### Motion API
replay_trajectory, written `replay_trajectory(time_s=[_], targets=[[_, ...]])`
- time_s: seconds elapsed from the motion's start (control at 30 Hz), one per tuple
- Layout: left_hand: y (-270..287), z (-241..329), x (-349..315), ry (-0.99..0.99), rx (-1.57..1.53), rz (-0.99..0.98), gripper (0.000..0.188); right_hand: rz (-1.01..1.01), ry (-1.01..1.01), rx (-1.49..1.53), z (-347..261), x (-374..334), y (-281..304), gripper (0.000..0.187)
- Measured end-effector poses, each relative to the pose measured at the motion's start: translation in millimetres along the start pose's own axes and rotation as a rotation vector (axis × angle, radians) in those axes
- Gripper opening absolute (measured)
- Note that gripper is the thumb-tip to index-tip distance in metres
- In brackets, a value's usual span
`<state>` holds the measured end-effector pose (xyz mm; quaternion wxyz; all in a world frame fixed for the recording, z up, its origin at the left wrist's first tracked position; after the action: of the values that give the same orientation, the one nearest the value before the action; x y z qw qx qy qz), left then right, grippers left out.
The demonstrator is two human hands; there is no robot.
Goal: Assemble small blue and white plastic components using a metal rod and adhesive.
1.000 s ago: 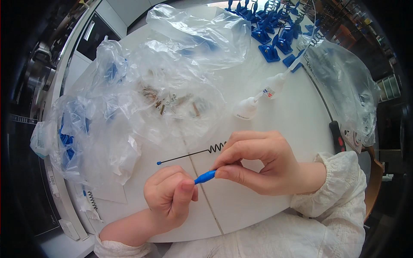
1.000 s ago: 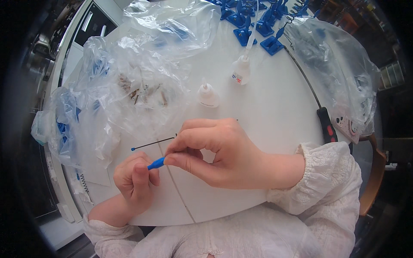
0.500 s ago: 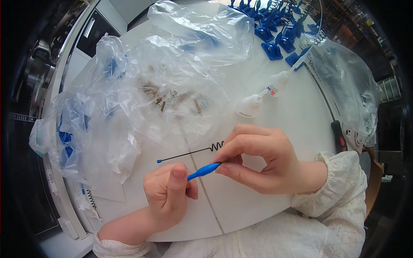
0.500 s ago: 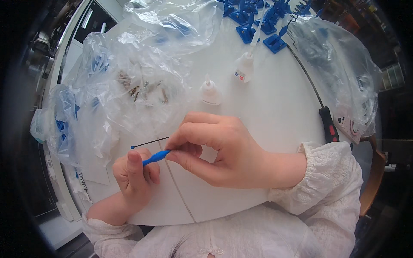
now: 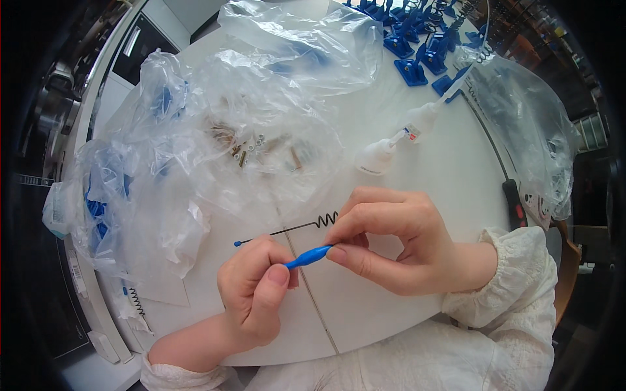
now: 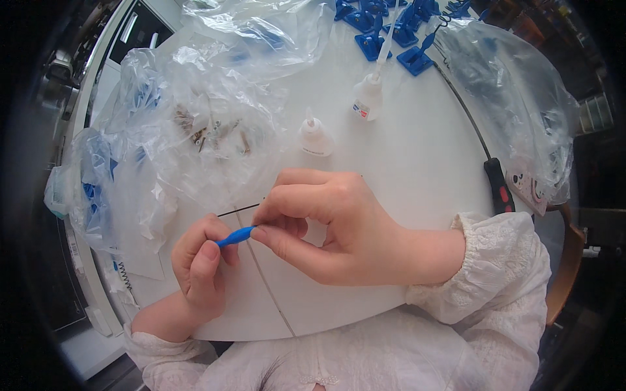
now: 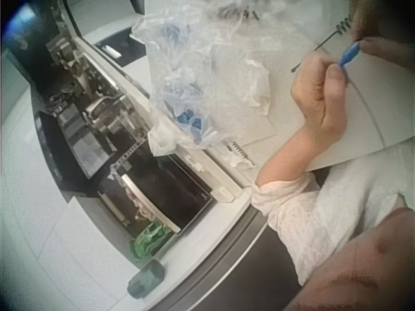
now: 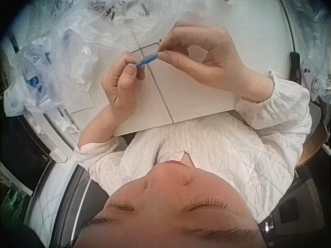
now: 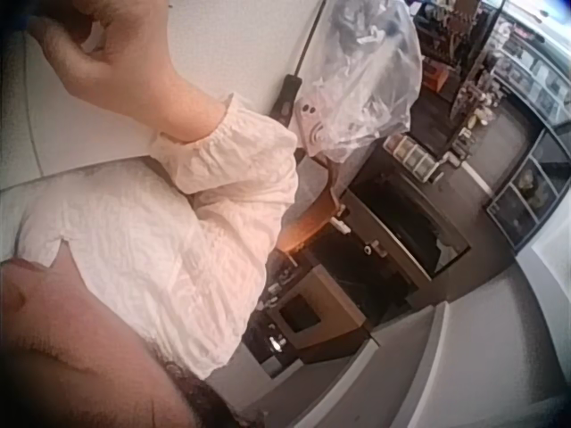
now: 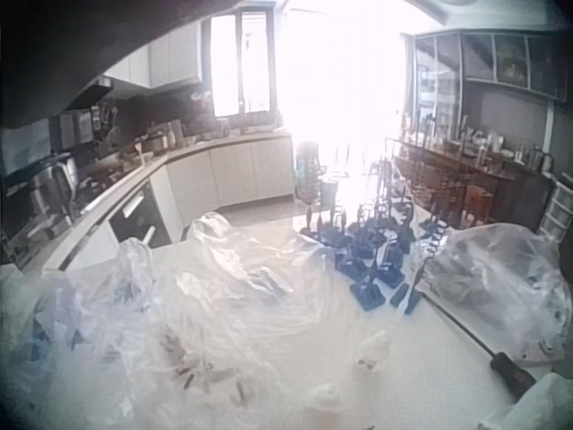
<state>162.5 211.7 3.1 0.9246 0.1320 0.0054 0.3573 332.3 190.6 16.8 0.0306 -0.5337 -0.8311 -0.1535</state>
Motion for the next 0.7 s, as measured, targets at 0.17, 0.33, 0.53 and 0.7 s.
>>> replay_trajectory(time_s=[0.17,0.33,0.53,0.7], targets=[[1.4,0.7,-2.0,-0.038,0.039,-0.004,0.018,-0.005,-0.001,0.011,0.4,-0.2,-0.8,0.005],[1.3,3.2,-2.9,-0.097,0.076,-0.001,0.01,-0.008,0.003,0.025,0.0,-1.0,-2.0,0.005],[0.8,4.2,-1.9,-0.093,0.081,-0.011,0.007,-0.01,0.005,0.025,0.0,-2.0,-1.8,0.007],[0.8,1.9,-3.4,-0.088,0.077,0.004,0.009,0.004,0.012,0.043,0.9,-1.9,-2.4,0.007]])
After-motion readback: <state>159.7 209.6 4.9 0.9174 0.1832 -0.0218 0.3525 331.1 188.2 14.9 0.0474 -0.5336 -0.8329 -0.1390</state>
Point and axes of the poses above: each hand's wrist, its own x-axis towards the middle knuckle, its own y-axis out of the back of the hand, z = x × y, the point moved 7 cm from there along x, towards the middle knuckle, and after that the axes turned 14 degrees about -z, right-handed, at the moved point
